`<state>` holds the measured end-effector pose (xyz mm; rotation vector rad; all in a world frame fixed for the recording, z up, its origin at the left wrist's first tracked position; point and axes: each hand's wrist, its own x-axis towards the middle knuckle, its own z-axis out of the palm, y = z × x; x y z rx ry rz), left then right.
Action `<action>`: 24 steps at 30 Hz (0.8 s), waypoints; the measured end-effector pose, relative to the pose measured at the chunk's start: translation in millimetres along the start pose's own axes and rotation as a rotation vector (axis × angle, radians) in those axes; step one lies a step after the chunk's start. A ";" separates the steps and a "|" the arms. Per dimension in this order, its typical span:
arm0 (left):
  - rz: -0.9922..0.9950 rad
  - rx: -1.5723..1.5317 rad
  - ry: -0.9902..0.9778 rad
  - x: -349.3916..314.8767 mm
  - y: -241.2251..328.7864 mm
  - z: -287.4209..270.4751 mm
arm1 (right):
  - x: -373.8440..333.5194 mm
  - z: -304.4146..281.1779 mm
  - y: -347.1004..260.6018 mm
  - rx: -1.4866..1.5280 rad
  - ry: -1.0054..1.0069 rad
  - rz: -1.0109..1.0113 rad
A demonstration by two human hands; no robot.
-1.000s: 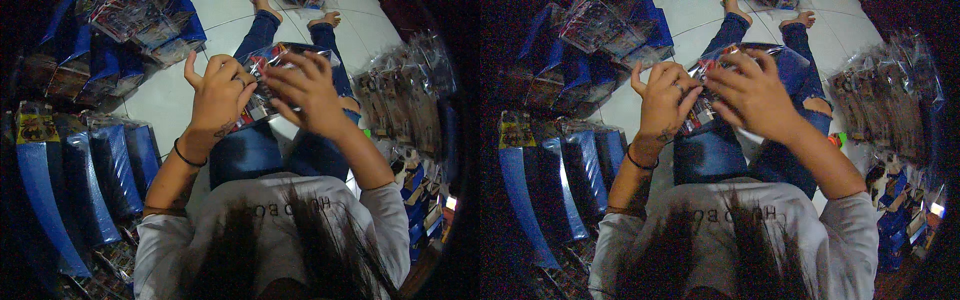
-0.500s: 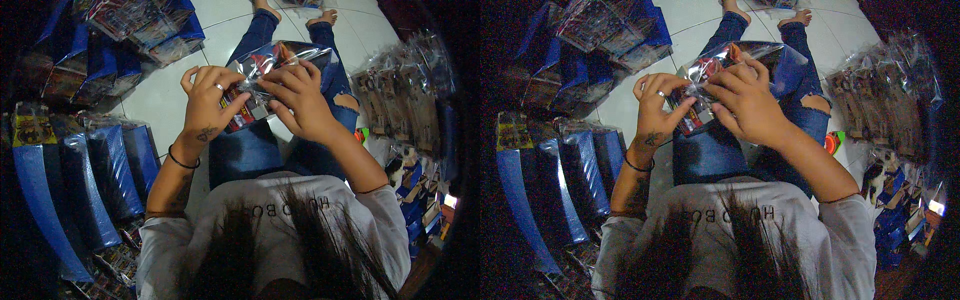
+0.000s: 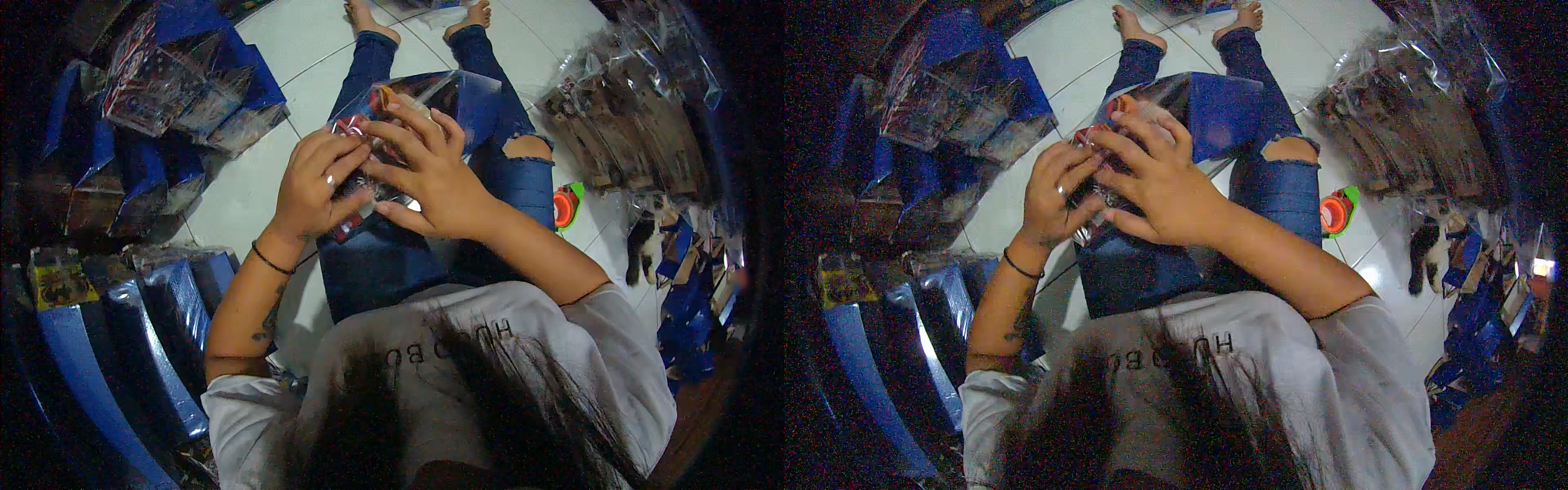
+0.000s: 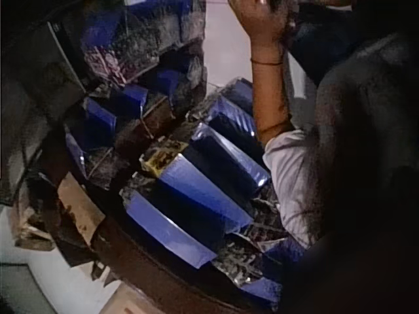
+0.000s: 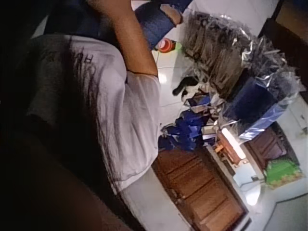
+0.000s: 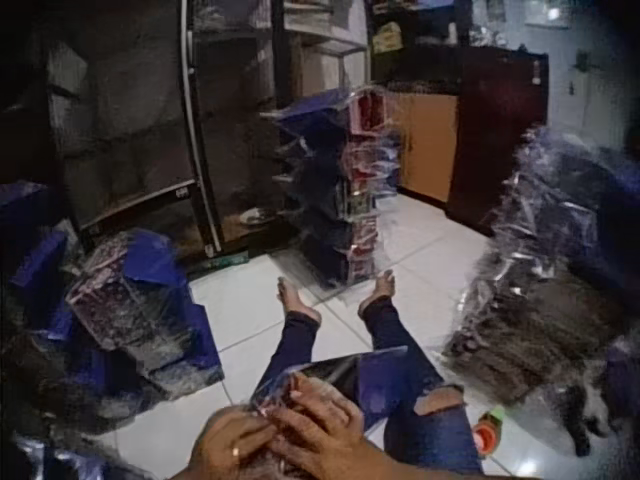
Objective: The person sits on the floor and repeatedly wraps toy boxes in clear plastic bags, seals them with a tape gun, and places the finished packages aside. The person handles multiple toy boxes, including a wooden car and a Spider-Man themed item, one at a time.
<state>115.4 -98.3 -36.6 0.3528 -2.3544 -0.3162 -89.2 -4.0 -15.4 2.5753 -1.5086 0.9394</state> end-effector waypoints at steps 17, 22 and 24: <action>-0.216 0.217 0.117 -37.3 75.0 39.2 | -393.4 7.3 235.7 0.857 0.788 1.708; -0.207 0.203 0.071 -39.0 82.2 35.7 | -133.5 -94.1 112.0 0.517 0.813 0.678; -0.187 0.252 0.073 -41.9 84.8 36.5 | -41.6 -97.5 65.8 0.060 0.523 0.236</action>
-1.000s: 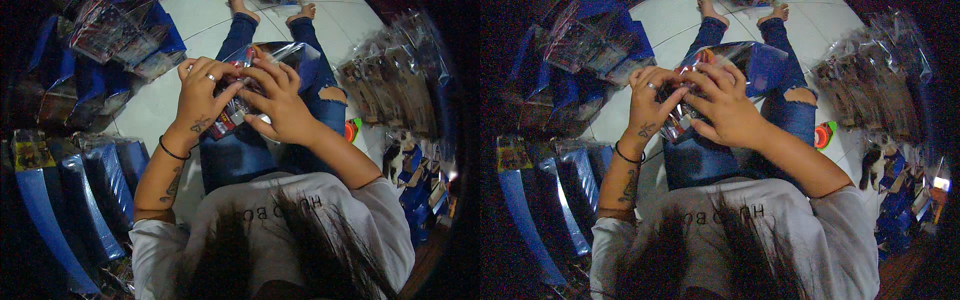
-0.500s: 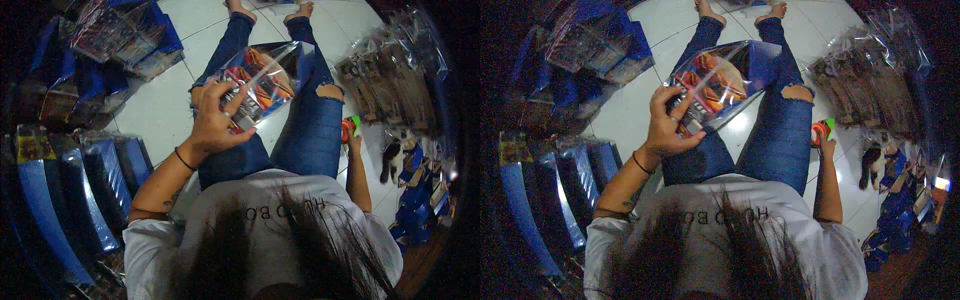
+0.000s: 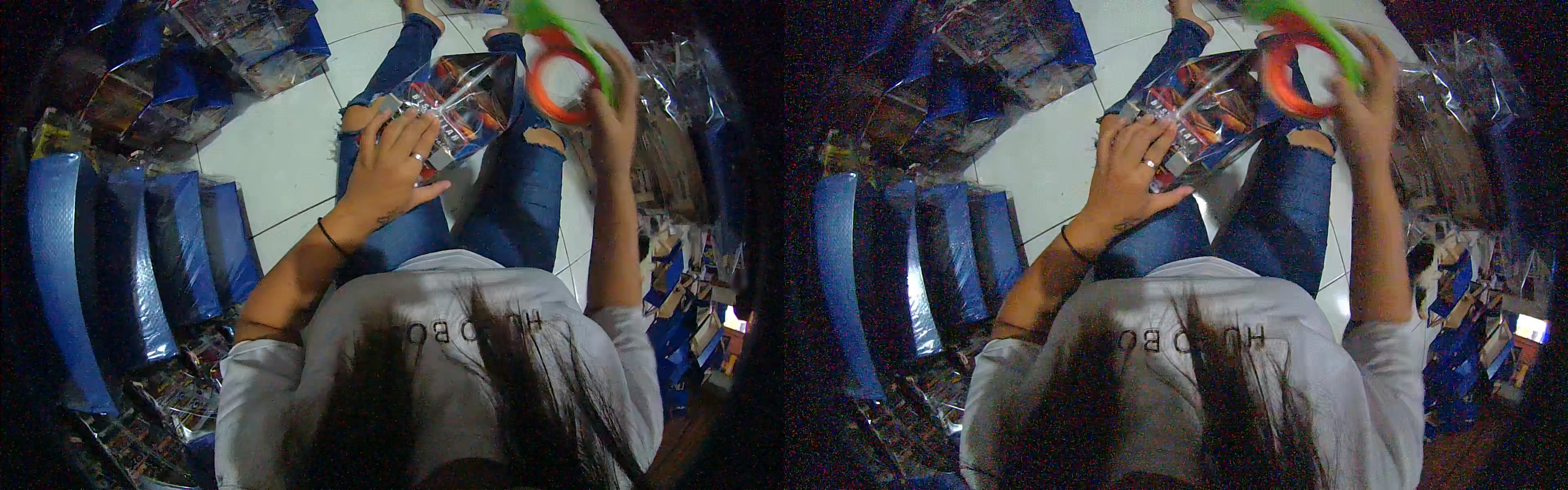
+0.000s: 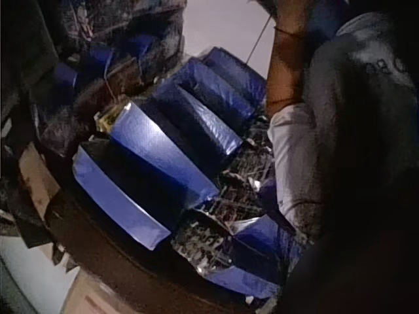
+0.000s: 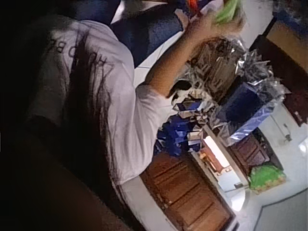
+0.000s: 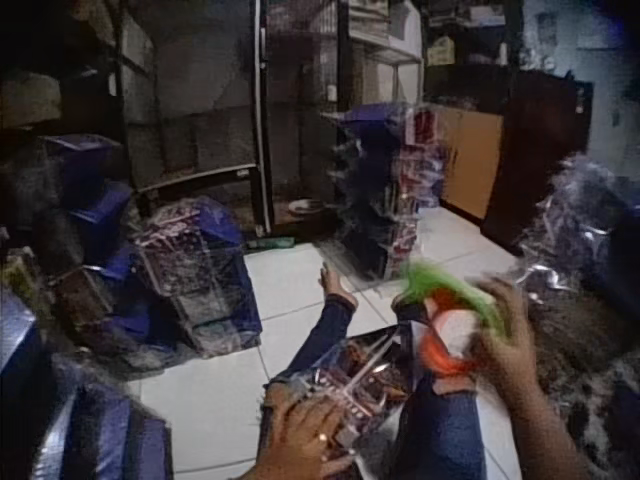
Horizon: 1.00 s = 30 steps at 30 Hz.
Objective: The person sits on the floor and repeatedly wraps toy boxes in clear plastic bags, seals them with a tape gun, and places the finished packages aside. The person handles multiple toy boxes, including a wooden car and a Spider-Man themed item, one at a time.
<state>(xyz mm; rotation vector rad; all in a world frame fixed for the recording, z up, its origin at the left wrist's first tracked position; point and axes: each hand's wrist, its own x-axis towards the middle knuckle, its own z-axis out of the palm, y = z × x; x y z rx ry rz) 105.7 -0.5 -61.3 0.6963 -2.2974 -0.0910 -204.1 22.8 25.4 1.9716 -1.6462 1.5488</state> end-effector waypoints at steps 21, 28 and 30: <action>-0.081 -0.093 0.082 -12.9 -11.4 11.0 | 76.8 122.0 -75.5 -0.147 -0.994 -0.216; -0.060 -0.104 0.142 -8.4 -22.1 17.1 | -95.8 -36.1 -114.5 -0.197 -0.652 0.153; -0.051 -0.103 0.177 -9.4 -19.9 19.3 | -117.9 -34.6 -122.6 -0.142 -0.664 0.291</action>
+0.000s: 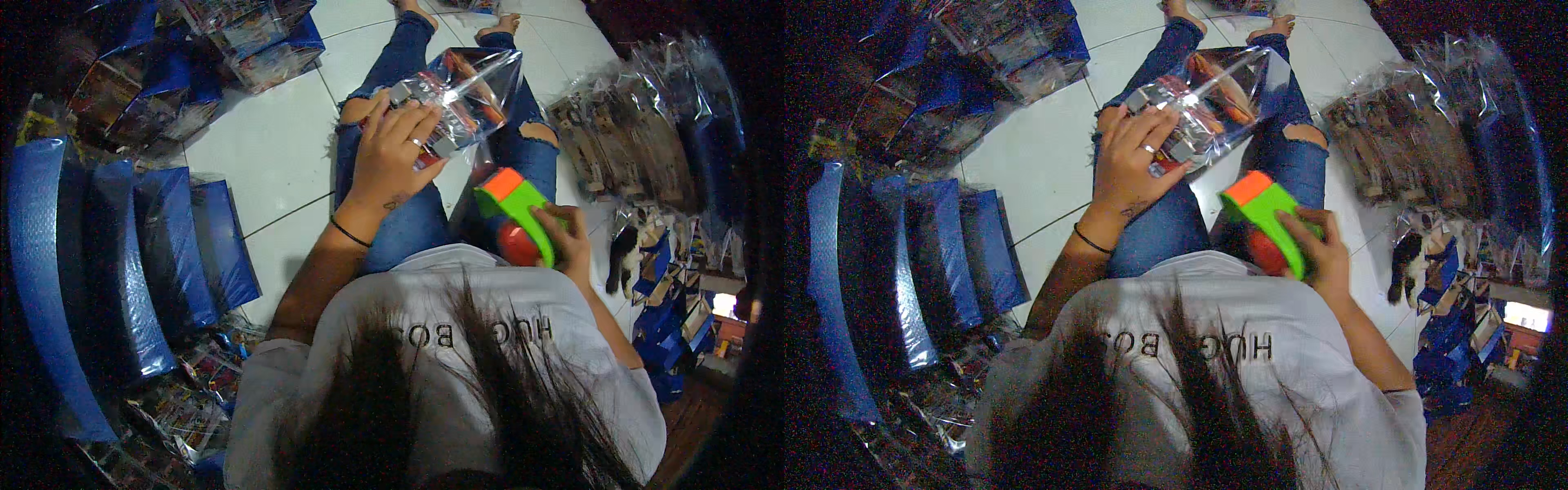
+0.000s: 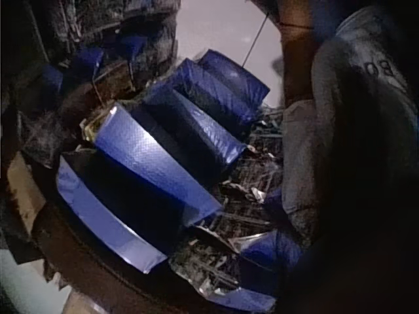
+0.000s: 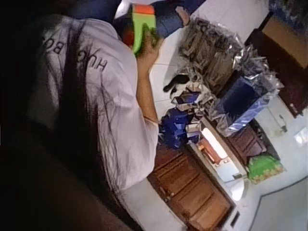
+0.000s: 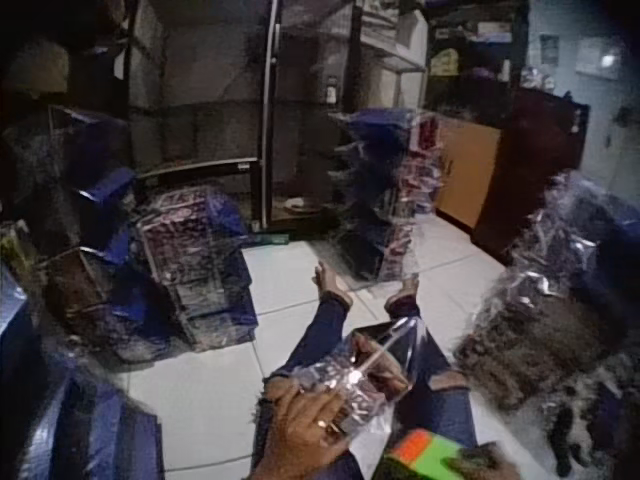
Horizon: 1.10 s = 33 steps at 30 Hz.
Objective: The person sits on the floor and repeatedly wraps toy boxes in clear plastic bags, seals them with a tape gun, and places the finished packages aside. The person handles multiple toy boxes, including a wooden car and a Spider-Man themed item, one at a time.
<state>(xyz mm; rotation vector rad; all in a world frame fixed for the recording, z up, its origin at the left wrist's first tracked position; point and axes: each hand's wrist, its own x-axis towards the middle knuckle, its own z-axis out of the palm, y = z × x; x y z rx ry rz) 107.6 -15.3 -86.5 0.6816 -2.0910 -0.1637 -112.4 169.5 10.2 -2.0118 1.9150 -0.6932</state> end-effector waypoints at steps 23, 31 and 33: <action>0.783 0.723 -0.652 -21.0 37.2 6.4 | -20.3 110.3 368.6 0.288 0.769 1.065; -0.591 -0.202 -0.080 24.1 -8.9 -11.4 | 185.5 43.2 278.9 0.173 0.490 0.003; -0.686 -0.651 0.063 45.3 -28.4 -24.6 | 242.8 33.1 259.9 0.282 0.141 -0.074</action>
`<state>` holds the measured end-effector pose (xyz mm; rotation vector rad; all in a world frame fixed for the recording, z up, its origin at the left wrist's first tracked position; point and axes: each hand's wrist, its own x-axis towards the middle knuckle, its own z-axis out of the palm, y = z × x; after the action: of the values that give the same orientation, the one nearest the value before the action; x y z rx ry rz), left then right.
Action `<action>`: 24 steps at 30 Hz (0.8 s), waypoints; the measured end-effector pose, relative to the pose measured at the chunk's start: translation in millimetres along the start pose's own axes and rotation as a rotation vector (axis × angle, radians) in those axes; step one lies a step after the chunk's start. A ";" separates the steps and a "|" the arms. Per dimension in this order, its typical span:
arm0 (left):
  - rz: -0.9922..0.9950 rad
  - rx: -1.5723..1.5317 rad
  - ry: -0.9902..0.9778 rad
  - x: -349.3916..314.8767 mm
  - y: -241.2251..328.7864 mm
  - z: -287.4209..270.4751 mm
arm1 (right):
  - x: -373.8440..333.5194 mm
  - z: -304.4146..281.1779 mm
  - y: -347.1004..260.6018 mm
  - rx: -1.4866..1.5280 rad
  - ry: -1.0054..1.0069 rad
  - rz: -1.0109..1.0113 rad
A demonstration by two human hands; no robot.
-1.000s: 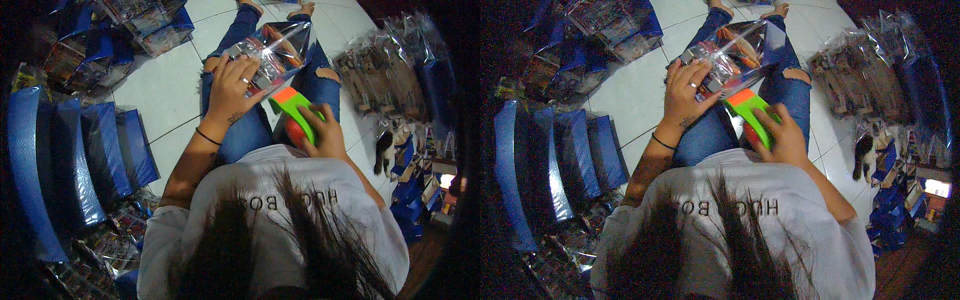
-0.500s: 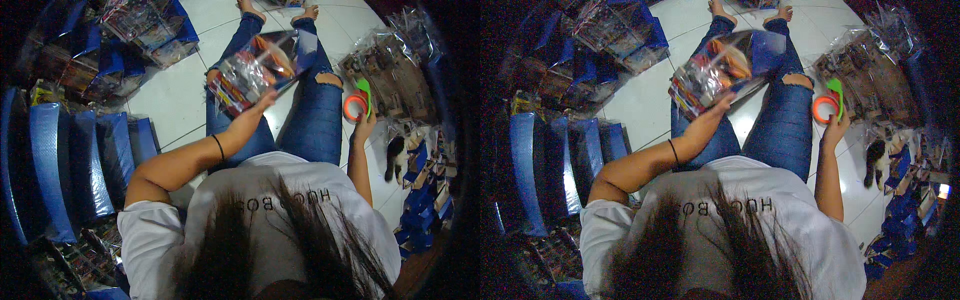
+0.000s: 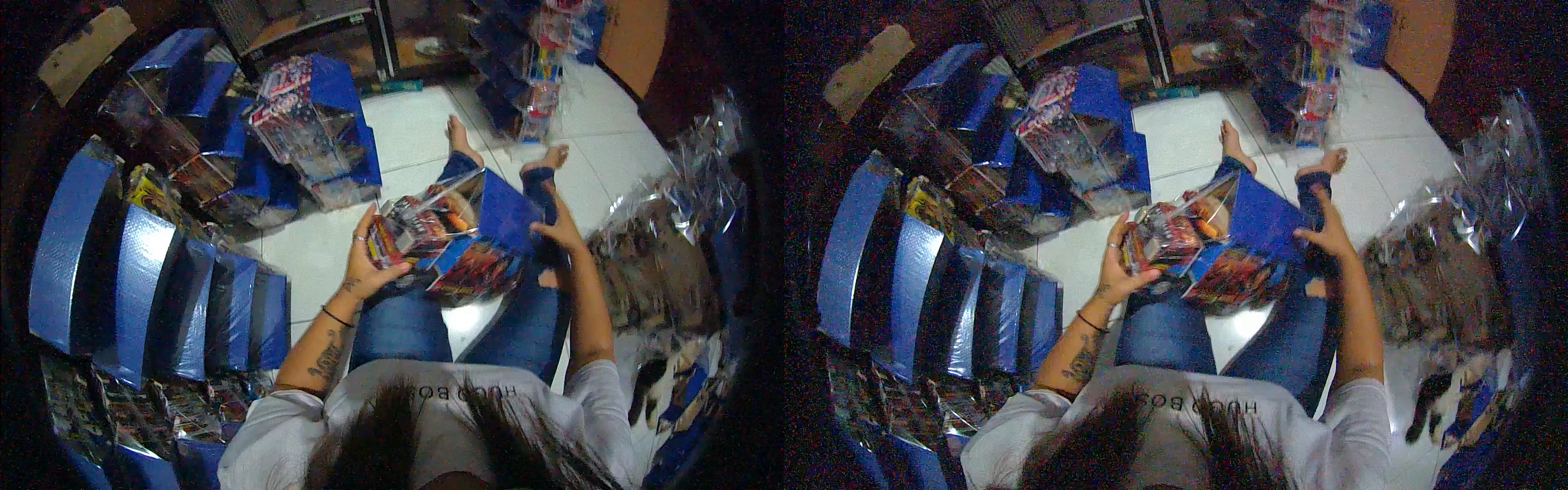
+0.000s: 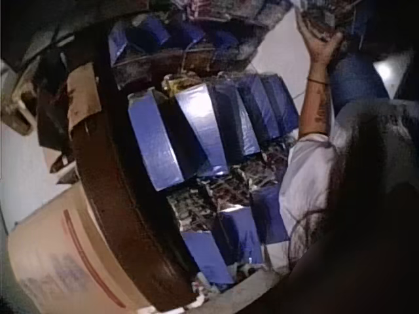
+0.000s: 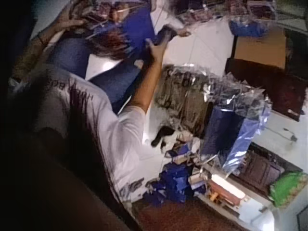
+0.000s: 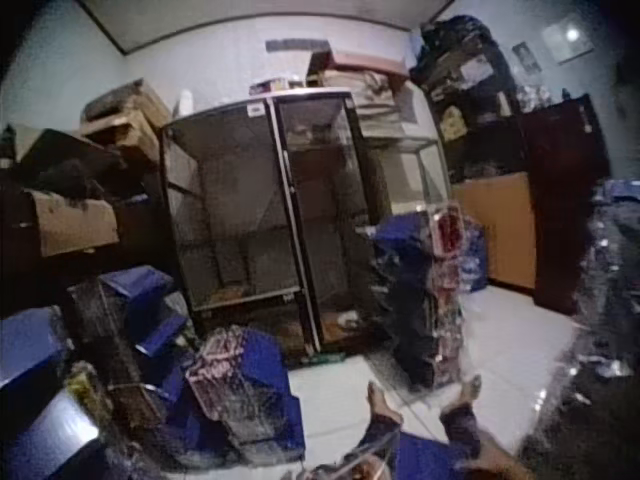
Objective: The person sits on the floor and repeatedly wraps toy boxes in clear plastic bags, seals them with a tape gun, and places the finished packages aside. The person handles multiple toy boxes, including a wooden car and a Spider-Man themed item, one at a time.
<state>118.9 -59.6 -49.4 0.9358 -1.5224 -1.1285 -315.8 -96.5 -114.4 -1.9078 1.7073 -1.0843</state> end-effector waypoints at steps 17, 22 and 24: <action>0.635 0.730 0.081 203.9 228.0 -86.5 | 58.2 58.4 -151.0 1.596 -0.159 0.145; 0.345 -0.129 0.147 147.8 156.2 -173.3 | 215.2 76.8 -300.6 1.549 -0.378 0.059; 0.319 -0.211 0.302 181.4 134.6 -195.6 | 263.1 96.3 -338.5 1.443 -0.367 0.122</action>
<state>266.4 -233.8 143.4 0.6573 -1.2264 -0.8545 -22.0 -299.0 142.0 -0.9098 0.4432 -1.2385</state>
